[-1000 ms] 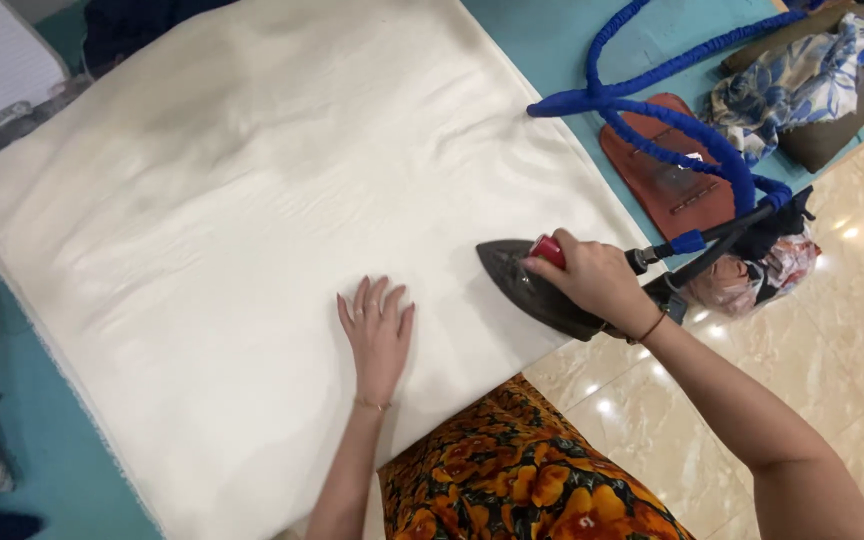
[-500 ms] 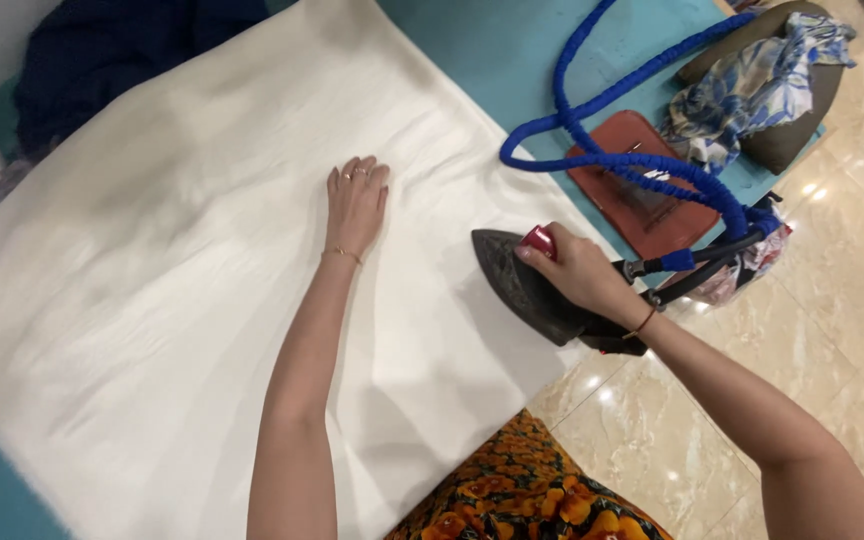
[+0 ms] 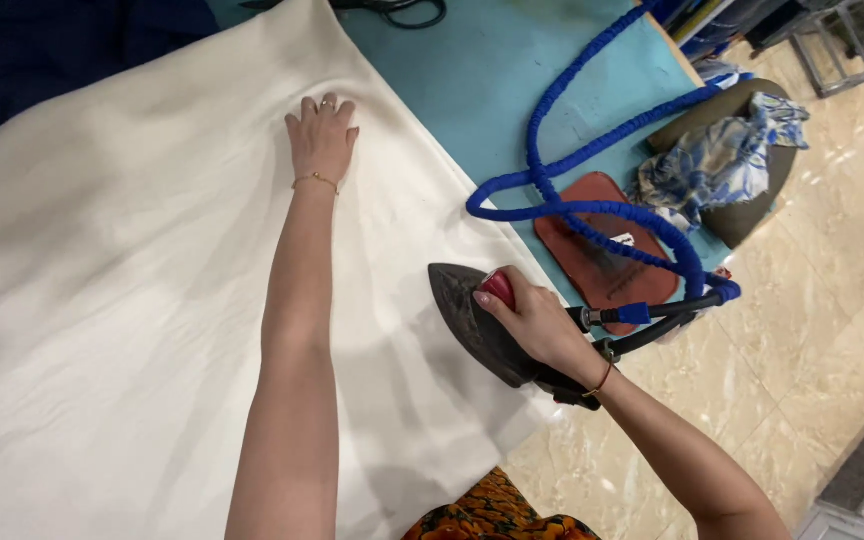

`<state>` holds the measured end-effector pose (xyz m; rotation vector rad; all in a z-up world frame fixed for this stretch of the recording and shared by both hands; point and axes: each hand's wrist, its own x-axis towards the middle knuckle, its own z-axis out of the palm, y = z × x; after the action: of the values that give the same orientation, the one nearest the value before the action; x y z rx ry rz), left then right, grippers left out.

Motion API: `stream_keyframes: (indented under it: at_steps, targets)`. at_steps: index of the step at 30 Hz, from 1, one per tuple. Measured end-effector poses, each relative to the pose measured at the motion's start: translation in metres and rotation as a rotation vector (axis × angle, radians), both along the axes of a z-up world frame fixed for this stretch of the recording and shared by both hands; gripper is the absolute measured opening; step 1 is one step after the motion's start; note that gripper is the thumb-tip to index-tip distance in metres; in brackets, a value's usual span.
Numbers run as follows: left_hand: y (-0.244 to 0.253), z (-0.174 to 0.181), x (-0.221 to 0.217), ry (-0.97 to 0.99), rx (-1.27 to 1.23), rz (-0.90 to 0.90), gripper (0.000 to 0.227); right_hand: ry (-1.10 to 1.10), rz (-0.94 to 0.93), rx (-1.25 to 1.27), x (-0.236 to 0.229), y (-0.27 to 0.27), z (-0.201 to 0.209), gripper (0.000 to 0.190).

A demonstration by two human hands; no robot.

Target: The person irons a large piece of white fabric on a teal ironing table using a steam iron. They repeatedly smooth the fabric with their hands and move the iron across the surface to remove wrinkles, occasionally adjusting the fabric's position.

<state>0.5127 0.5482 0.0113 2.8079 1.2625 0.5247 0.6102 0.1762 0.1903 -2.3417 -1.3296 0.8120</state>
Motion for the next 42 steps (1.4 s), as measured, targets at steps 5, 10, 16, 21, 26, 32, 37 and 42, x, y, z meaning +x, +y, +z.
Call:
stream_keyframes:
  at_steps: [5,10,16,21,26,32,37,42]
  targets:
    - [0.009,0.007,0.004,-0.014,-0.037,0.015,0.043,-0.027,0.024,0.045,0.01,0.037,-0.006,0.048]
    - [-0.008,0.015,-0.005,-0.119,-0.15,-0.051,0.046,-0.086,0.106,0.138,0.022,0.087,-0.018,0.052]
    - [-0.049,0.002,-0.036,-0.333,-0.139,-0.015,0.034,-0.218,0.157,0.259,0.028,0.158,-0.035,0.05]
    - [-0.139,0.016,-0.07,-0.38,-0.108,0.08,0.043,-0.223,0.145,0.322,0.035,0.214,-0.051,0.054]
    - [-0.259,0.03,-0.079,-0.401,-0.197,0.072,0.047,-0.265,0.183,0.387,0.046,0.256,-0.073,0.059]
    - [-0.366,0.033,-0.06,-0.324,-0.292,0.08,0.047,-0.264,0.214,0.425,0.049,0.287,-0.07,0.066]
    - [-0.409,0.037,-0.041,-0.328,-0.269,0.092,0.048,-0.302,0.246,0.444,0.059,0.313,-0.086,0.063]
    - [-0.413,0.036,-0.031,-0.307,-0.305,0.115,0.046,-0.29,0.23,0.418,0.06,0.317,-0.086,0.06]
